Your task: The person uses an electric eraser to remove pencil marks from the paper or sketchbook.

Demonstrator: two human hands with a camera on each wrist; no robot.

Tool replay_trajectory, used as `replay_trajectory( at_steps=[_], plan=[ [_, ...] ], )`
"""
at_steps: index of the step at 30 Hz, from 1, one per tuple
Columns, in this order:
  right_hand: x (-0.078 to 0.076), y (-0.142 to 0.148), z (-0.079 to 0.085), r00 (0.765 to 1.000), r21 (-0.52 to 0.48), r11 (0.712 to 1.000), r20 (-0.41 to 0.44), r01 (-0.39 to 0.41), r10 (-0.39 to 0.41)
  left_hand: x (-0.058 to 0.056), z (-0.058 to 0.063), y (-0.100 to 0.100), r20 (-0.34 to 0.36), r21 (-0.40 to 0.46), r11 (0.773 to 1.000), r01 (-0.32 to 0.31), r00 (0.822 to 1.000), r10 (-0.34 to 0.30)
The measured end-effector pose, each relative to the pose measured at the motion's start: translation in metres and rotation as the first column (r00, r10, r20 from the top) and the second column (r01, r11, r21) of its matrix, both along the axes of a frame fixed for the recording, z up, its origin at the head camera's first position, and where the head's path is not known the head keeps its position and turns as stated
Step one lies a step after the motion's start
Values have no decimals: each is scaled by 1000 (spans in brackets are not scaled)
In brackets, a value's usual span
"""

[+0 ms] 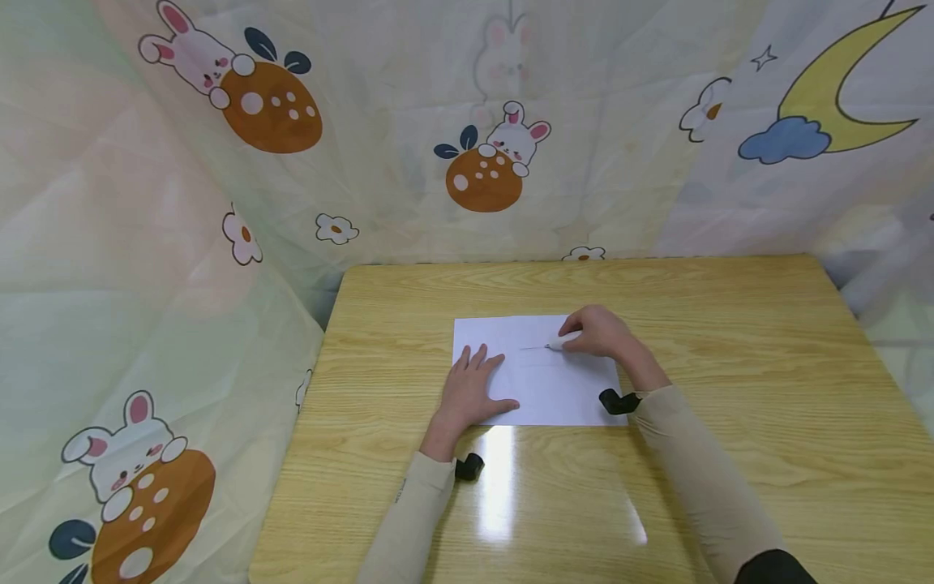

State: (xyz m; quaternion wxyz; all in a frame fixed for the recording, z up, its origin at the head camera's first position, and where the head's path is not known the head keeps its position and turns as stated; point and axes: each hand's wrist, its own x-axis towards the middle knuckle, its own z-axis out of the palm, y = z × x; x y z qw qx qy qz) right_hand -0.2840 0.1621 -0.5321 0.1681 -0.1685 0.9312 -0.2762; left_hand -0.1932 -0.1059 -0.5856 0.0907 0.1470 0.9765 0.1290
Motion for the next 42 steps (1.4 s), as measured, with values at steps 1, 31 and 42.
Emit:
replay_trajectory(
  at_steps=[1, 31, 42],
  plan=[
    [0, 0, 0, 1000, -1, 1000, -3, -4, 4, 0, 0, 0, 1, -1, 1000, -2, 1000, 2],
    [0, -6, -3, 1000, -24, 1000, 2, -3, 3, 0, -5, -1, 1, -11, 1000, -6, 1000, 6],
    [1, -3, -6, 1000, -60, 998, 10, -7, 8, 1, -4, -1, 3, 2, 1000, -3, 1000, 3]
  ],
)
